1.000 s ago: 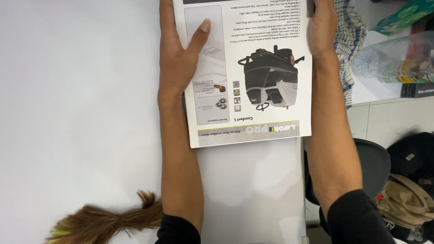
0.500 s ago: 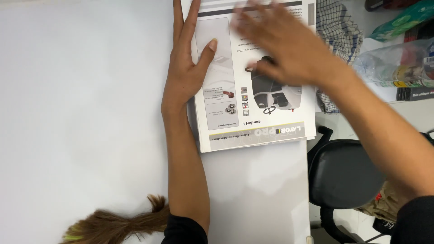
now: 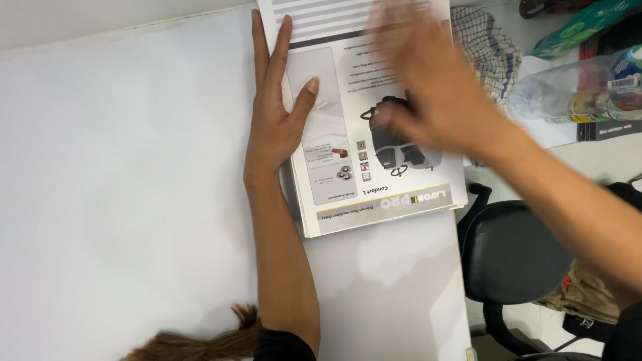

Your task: The person moves a stack of papers to the side, wipes the white table surface with a cloth, and then sweeps the table with a small broom. The person then places the stack of papers back onto the cleaned table.

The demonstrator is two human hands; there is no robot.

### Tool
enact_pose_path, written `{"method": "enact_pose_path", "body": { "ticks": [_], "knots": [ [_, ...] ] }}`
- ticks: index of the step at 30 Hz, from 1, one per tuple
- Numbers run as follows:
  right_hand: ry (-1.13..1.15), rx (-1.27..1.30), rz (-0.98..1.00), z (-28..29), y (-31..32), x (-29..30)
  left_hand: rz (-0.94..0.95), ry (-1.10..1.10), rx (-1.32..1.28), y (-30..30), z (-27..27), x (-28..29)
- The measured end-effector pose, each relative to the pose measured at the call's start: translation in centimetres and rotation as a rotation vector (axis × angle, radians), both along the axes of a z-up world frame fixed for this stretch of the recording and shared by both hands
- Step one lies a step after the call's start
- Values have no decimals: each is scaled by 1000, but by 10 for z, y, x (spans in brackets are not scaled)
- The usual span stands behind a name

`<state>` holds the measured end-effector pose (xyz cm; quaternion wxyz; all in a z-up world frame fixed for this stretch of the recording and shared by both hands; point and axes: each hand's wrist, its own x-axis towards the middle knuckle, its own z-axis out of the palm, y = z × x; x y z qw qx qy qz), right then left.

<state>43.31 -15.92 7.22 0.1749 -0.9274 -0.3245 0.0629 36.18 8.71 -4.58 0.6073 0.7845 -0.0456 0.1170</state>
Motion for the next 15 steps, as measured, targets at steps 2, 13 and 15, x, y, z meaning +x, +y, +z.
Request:
{"method": "enact_pose_path", "body": {
  "ticks": [2, 13, 15],
  "knots": [
    [-74, 133, 532, -14, 13, -30, -6, 12, 22, 1, -1, 1],
    [-245, 76, 374, -27, 2, -44, -37, -18, -19, 3, -2, -2],
    [-246, 38, 357, -36, -12, -24, -23, -26, -28, 3, -7, 0]
  ]
}}
